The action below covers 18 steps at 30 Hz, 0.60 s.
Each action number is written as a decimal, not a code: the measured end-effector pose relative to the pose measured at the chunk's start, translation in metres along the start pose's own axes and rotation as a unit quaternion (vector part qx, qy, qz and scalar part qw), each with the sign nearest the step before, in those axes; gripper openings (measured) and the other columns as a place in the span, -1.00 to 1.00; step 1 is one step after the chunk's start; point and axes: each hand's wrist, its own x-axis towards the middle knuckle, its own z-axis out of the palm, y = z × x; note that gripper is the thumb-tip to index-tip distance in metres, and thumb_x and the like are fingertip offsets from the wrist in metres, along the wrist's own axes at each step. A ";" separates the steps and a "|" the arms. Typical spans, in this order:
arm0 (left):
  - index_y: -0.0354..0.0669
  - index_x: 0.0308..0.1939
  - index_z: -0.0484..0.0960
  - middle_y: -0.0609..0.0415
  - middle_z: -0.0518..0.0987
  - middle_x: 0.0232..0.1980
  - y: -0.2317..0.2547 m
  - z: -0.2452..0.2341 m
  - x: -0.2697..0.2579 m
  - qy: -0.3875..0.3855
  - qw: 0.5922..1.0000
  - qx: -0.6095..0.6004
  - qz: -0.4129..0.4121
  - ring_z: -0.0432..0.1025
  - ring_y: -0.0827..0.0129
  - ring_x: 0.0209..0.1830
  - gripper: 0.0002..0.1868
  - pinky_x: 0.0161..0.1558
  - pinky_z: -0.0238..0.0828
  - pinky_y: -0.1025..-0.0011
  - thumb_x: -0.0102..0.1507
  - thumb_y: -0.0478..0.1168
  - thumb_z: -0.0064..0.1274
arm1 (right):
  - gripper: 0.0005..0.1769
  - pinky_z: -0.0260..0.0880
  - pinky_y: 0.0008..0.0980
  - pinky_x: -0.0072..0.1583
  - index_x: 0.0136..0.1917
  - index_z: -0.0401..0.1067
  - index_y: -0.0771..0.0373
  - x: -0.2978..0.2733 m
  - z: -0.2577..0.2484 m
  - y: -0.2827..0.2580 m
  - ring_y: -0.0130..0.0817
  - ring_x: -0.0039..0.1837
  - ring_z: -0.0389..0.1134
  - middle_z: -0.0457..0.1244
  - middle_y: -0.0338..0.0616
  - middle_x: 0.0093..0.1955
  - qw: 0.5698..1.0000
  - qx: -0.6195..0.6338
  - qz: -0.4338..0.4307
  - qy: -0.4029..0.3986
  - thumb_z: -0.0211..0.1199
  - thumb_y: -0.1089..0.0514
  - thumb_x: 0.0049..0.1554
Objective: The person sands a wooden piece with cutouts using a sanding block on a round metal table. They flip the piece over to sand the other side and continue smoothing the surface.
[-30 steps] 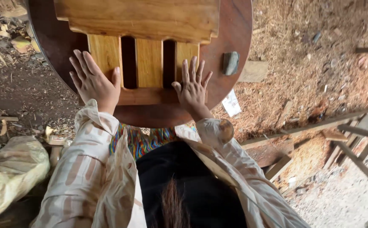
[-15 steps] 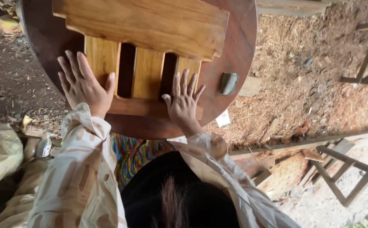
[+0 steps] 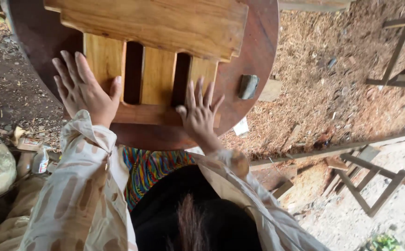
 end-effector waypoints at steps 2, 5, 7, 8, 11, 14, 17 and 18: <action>-0.43 0.60 0.10 -0.36 0.05 0.62 0.002 0.001 0.003 -0.011 1.000 -0.004 0.008 -0.11 -0.26 0.60 -0.02 0.49 -0.01 -0.22 0.40 0.23 0.10 | -0.13 -0.91 0.37 0.51 0.71 -0.16 0.12 -0.017 0.022 0.001 0.19 0.75 -0.53 -0.33 0.11 0.76 0.995 0.097 0.010 -0.002 -0.11 -0.33 0.33; -0.43 0.60 0.06 -0.36 0.06 0.63 0.003 -0.004 0.004 -0.006 1.000 0.012 0.024 -0.08 -0.25 0.61 0.17 0.49 0.05 -0.21 0.34 0.39 0.27 | -0.19 -0.47 0.46 0.59 0.73 -0.18 0.10 0.057 -0.005 0.006 0.16 0.77 -0.36 -0.31 0.03 0.77 0.999 -0.023 0.035 0.019 -0.20 -0.34 0.41; -0.43 0.60 0.07 -0.37 0.07 0.62 0.003 -0.002 0.002 -0.007 1.000 0.012 0.024 -0.07 -0.26 0.60 0.19 0.48 0.06 -0.22 0.30 0.37 0.35 | -0.19 -0.58 0.48 0.58 0.75 -0.37 0.04 0.125 0.013 0.026 0.08 0.77 -0.52 -0.45 -0.08 0.78 0.996 0.006 0.085 0.005 -0.32 -0.38 0.45; -0.43 0.59 0.09 -0.38 0.07 0.61 0.003 -0.002 0.001 -0.003 1.000 0.014 0.025 -0.06 -0.27 0.60 0.22 0.48 0.07 -0.23 0.27 0.35 0.42 | -0.18 -0.69 0.50 0.58 0.76 -0.56 -0.02 0.160 0.022 0.036 0.00 0.77 -0.68 -0.60 -0.19 0.80 0.990 0.036 0.134 -0.004 -0.45 -0.42 0.48; -0.43 0.59 0.08 -0.37 0.04 0.62 0.002 -0.005 0.005 -0.021 1.000 0.005 0.014 -0.11 -0.23 0.60 0.22 0.50 0.01 -0.22 0.27 0.31 0.45 | -0.16 -0.73 0.47 0.61 0.77 -0.58 0.04 0.150 0.015 0.029 0.05 0.78 -0.70 -0.64 -0.17 0.80 0.991 0.073 0.113 0.019 -0.39 -0.40 0.51; -0.41 0.59 0.06 -0.38 0.07 0.62 0.003 -0.003 0.002 -0.013 1.000 0.012 0.013 -0.08 -0.25 0.60 0.22 0.47 0.07 -0.25 0.25 0.32 0.42 | -0.14 -0.51 0.42 0.62 0.75 -0.26 0.07 0.038 -0.016 -0.007 0.13 0.78 -0.41 -0.35 -0.01 0.79 0.998 0.019 0.056 -0.005 -0.09 -0.29 0.38; -0.40 0.59 0.08 -0.39 0.08 0.61 0.003 0.001 0.007 -0.014 1.000 0.004 0.008 -0.09 -0.25 0.60 0.20 0.47 0.04 -0.24 0.26 0.38 0.33 | -0.10 -0.82 0.38 0.55 0.71 -0.22 0.17 -0.015 0.016 -0.005 0.26 0.75 -0.53 -0.34 0.14 0.76 0.994 0.110 0.008 -0.012 -0.03 -0.29 0.33; -0.40 0.59 0.08 -0.39 0.08 0.61 0.002 0.000 0.007 -0.015 1.000 0.004 0.008 -0.09 -0.25 0.60 0.20 0.47 0.04 -0.24 0.26 0.38 0.33 | -0.10 -0.82 0.38 0.55 0.71 -0.22 0.17 0.004 0.010 -0.005 0.26 0.75 -0.53 -0.34 0.14 0.76 0.994 0.109 0.008 -0.013 -0.03 -0.29 0.33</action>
